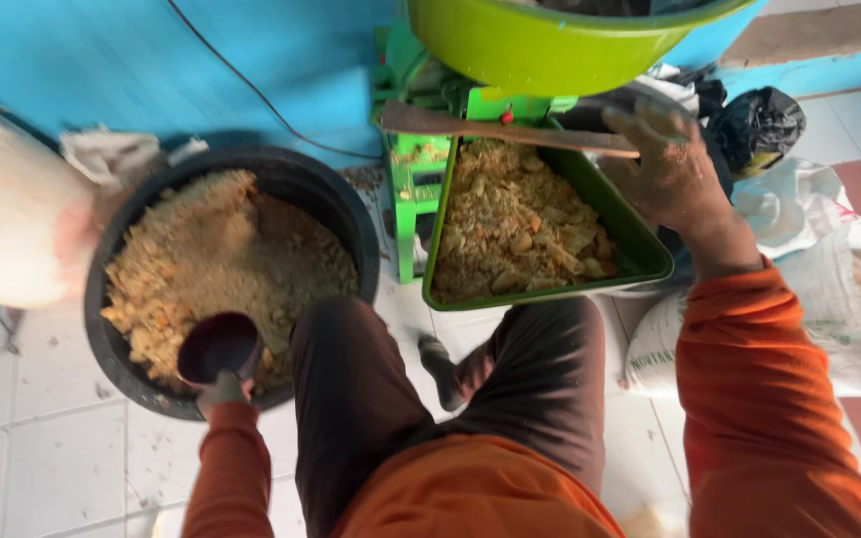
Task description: The person sits on the floor in front of a green electric grinding machine and uses a wooden paddle to push pieces of fried food from a green tray into the machine. Ground material falls into a large black basin, and the person occasionally scoops material with a red bowl and pours it back into the tray to be ground again.
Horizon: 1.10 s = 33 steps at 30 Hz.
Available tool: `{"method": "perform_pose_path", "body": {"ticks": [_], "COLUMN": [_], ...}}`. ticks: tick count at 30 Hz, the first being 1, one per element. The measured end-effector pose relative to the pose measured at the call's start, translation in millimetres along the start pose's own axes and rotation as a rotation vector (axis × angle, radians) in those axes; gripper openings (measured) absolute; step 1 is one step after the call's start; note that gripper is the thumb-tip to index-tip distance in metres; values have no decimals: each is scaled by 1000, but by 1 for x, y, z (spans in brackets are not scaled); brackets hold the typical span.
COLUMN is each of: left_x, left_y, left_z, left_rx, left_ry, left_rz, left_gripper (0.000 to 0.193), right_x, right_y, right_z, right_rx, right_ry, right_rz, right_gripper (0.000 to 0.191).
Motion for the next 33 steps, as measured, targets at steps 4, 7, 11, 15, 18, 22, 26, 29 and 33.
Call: {"method": "perform_pose_path", "body": {"ticks": [4, 7, 11, 15, 18, 22, 26, 29, 33], "left_x": [3, 0, -9, 38, 95, 150, 166, 176, 185], "left_y": [11, 22, -2, -88, -143, -175, -177, -170, -158], "left_z": [-8, -10, -6, -37, -126, -239, -309, -302, -288], "left_rx": [-157, -166, 19, 865, 1656, 1732, 2008, 1962, 2027], "left_ry": [141, 194, -189, -148, -84, 441, 226, 342, 296], "left_rz": [-18, 36, 319, 63, 237, 198, 474, 662, 716], "left_gripper": [40, 43, 49, 39, 25, 31, 37, 40, 41], "right_x": [4, 8, 8, -21, -27, -23, -20, -22, -38], "right_y": [-23, -20, -12, 11, 19, 40, 52, 46, 26], "right_z": [-7, -16, -23, -26, -29, -20, -13, -14, -32], "right_rx": [-56, -101, 85, 23, 203, 167, 17, -12, 142], "right_ry": [82, 102, 163, -110, -221, -146, -232, -290, -385], "right_rz": [237, 268, 314, 336, 802, 670, 571, 667, 826], "right_gripper": [35, 38, 33, 23, 24, 32, 36, 35, 32]}}
Point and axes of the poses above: each hand's wrist, its own z-axis towards the middle knuckle, its own x-axis out of the palm, y = z × x, the point moved 5 cm from there along z, towards the middle knuckle, and after that the axes turned 14 degrees about z, right-handed, at the moved point
